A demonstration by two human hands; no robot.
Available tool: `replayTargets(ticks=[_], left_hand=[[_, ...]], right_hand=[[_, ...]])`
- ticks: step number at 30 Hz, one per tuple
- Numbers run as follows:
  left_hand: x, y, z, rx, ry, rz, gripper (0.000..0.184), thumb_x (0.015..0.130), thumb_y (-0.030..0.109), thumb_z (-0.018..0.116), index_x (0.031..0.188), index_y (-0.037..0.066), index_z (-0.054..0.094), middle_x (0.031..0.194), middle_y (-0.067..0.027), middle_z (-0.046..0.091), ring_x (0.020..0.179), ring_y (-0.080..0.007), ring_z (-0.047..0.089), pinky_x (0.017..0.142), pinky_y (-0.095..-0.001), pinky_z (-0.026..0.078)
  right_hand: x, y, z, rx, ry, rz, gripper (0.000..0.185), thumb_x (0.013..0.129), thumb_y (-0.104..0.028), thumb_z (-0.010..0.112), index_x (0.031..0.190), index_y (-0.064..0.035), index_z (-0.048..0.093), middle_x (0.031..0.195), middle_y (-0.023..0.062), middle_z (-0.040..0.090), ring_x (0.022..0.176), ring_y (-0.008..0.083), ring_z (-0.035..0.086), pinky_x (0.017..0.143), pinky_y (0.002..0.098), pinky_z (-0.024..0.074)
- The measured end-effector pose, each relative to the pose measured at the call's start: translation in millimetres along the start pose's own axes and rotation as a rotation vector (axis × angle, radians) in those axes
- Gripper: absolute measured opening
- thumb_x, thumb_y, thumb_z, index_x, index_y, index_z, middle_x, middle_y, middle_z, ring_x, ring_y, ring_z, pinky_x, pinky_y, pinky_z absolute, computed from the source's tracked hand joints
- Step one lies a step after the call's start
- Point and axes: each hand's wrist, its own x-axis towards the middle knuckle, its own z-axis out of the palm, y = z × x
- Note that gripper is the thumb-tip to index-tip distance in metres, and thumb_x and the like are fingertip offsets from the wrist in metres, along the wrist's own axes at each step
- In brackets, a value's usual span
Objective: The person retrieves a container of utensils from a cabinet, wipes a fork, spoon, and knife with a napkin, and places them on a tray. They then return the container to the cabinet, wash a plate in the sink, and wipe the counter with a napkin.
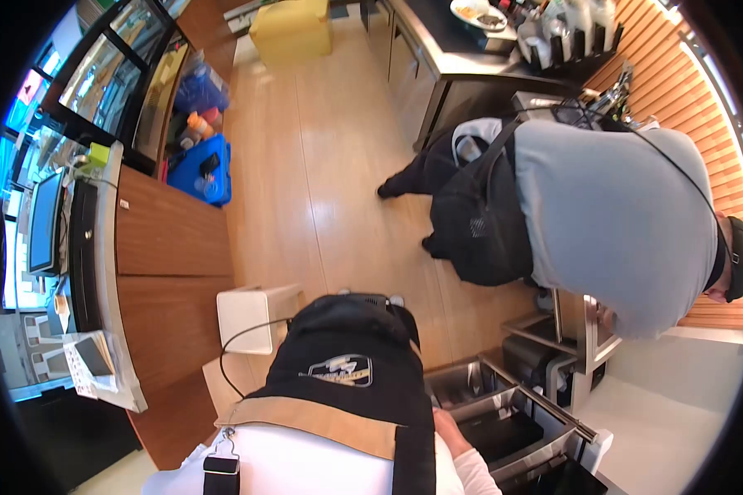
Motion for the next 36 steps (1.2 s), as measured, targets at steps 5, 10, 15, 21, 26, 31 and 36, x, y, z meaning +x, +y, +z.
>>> replayTargets(ticks=[5,10,15,21,26,31,36], left_hand=[[14,-15,10,-0.117,-0.095,0.030,0.011,0.073,0.011,0.069,0.072,0.003,0.060,0.065,-0.0053,0.061,0.064,-0.0123,0.060,0.062,-0.0271,0.049],[38,-17,14,-0.235,-0.122,0.087,0.012,0.072,0.010,0.069,0.071,0.003,0.060,0.064,-0.0053,0.061,0.063,-0.0123,0.060,0.062,-0.0271,0.050],[62,-7,8,-0.284,-0.098,0.162,0.012,0.072,0.010,0.070,0.069,0.003,0.060,0.064,-0.0054,0.061,0.063,-0.0124,0.060,0.062,-0.0270,0.050],[37,-69,-68,0.219,0.493,0.054,0.012,0.071,0.011,0.069,0.069,0.004,0.061,0.060,-0.0080,0.060,0.061,-0.0147,0.061,0.062,-0.0278,0.050],[-9,43,-112,0.865,1.314,-0.024,0.012,0.073,0.014,0.067,0.074,0.004,0.061,0.057,-0.0113,0.059,0.052,-0.0238,0.059,0.053,-0.0339,0.047],[15,199,-35,0.650,0.876,0.410,0.008,0.071,0.003,0.063,0.079,0.002,0.059,0.053,-0.0076,0.058,0.049,-0.0168,0.057,0.051,-0.0305,0.045],[42,217,2,0.741,-0.281,0.269,0.063,0.058,-0.001,0.068,0.117,0.008,0.048,0.120,-0.0112,0.049,0.104,-0.0219,0.051,0.083,-0.0300,0.044]], right_hand=[[0,-6,16,0.294,0.047,-0.102,0.016,0.081,-0.004,0.050,0.066,0.0012,0.052,0.062,0.0041,0.056,0.055,0.0092,0.046,0.050,0.0284,0.0373],[58,29,-14,-0.201,0.321,-0.413,0.017,0.084,-0.002,0.048,0.068,-0.0050,0.047,0.065,-0.0065,0.045,0.058,0.0059,0.039,0.052,0.0222,0.0340],[87,-23,19,-0.066,0.259,-0.497,0.013,0.083,-0.001,0.047,0.071,-0.0062,0.045,0.068,-0.0060,0.041,0.064,0.0045,0.039,0.058,0.0199,0.0334],[56,-119,1,-0.213,-0.198,-0.135,0.006,0.076,-0.001,0.057,0.079,-0.0051,0.053,0.078,-0.0017,0.052,0.072,0.0073,0.050,0.067,0.0209,0.0402],[33,-217,49,-0.712,-0.458,-0.341,0.023,0.071,0.004,0.061,0.093,-0.0014,0.058,0.085,0.0039,0.057,0.078,0.0123,0.055,0.073,0.0255,0.0450],[48,-227,56,-0.795,-0.662,-0.226,0.041,0.068,-0.010,0.070,0.105,-0.0023,0.054,0.090,0.0056,0.055,0.083,0.0143,0.053,0.075,0.0271,0.0439],[38,-243,56,-0.813,-0.832,-0.239,0.078,0.062,-0.015,0.074,0.128,-0.0057,0.035,0.117,0.0120,0.042,0.110,0.0214,0.043,0.094,0.0308,0.0345]])
